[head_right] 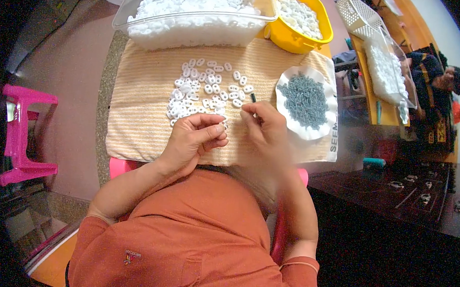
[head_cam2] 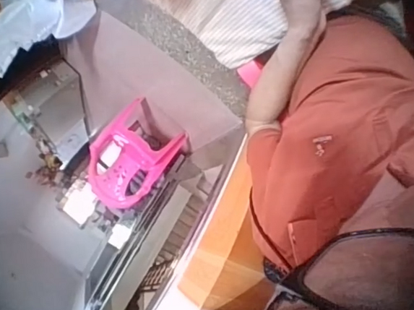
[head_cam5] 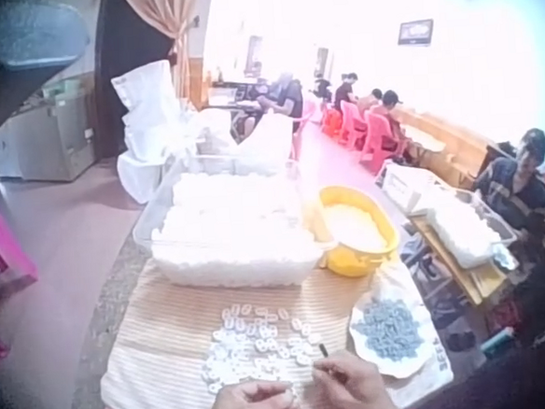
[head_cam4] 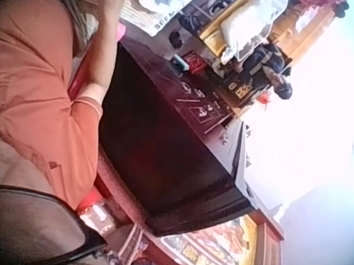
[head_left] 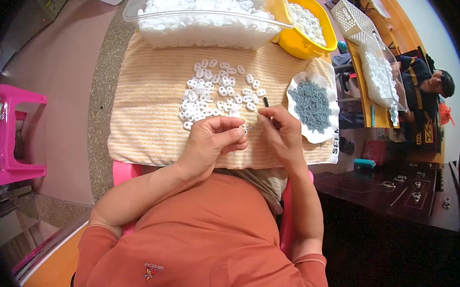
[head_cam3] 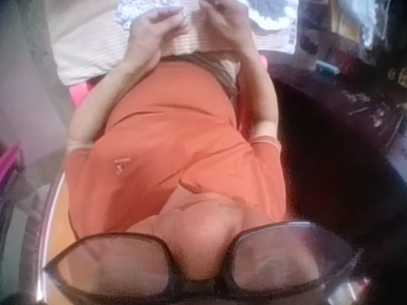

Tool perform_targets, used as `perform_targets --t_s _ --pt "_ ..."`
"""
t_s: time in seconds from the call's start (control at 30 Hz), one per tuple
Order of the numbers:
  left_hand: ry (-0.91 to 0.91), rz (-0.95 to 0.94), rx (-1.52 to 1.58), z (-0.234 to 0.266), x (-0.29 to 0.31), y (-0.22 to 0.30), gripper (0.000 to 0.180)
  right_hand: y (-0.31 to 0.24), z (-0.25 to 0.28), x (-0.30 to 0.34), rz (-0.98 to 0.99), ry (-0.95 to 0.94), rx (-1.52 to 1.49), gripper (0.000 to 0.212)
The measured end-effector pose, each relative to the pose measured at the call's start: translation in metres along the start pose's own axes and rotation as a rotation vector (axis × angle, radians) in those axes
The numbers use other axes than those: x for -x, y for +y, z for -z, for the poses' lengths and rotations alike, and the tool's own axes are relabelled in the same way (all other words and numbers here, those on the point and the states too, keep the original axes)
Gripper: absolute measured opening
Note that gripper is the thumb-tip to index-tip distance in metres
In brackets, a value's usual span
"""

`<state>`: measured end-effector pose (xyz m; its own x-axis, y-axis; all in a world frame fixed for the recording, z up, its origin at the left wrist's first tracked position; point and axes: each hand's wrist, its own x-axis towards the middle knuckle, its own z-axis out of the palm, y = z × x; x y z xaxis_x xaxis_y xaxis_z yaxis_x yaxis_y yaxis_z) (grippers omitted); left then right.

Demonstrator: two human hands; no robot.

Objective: Assembling small white plastic components by inserting small pins or fasteners using hands and a small pick tool.

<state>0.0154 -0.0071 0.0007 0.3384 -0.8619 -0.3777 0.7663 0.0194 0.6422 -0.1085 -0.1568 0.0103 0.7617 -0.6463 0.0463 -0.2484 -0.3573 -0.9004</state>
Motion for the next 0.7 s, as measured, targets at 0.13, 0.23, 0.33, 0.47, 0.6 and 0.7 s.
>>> perform_targets --t_s 0.13,0.23,0.33,0.47,0.6,0.7 --pt "-0.001 -0.011 0.006 0.000 0.000 0.000 0.019 0.003 -0.006 -0.011 0.307 0.073 0.375 0.015" --pt "0.005 -0.014 -0.004 0.000 0.000 0.002 0.018 -0.004 -0.010 -0.014 0.282 0.040 0.617 0.012" --pt "0.003 -0.009 -0.008 0.000 0.000 0.002 0.018 -0.004 -0.012 -0.016 0.249 0.026 0.655 0.010" --pt "-0.004 -0.014 -0.004 0.000 0.000 0.002 0.018 -0.008 -0.013 -0.017 0.256 0.007 0.656 0.009" --pt "0.000 -0.010 -0.012 0.000 0.000 0.002 0.019 -0.003 -0.013 -0.020 0.252 -0.013 0.654 0.009" --pt "-0.001 -0.009 -0.014 0.000 0.000 0.002 0.019 -0.006 -0.011 -0.020 0.248 -0.045 0.657 0.010"
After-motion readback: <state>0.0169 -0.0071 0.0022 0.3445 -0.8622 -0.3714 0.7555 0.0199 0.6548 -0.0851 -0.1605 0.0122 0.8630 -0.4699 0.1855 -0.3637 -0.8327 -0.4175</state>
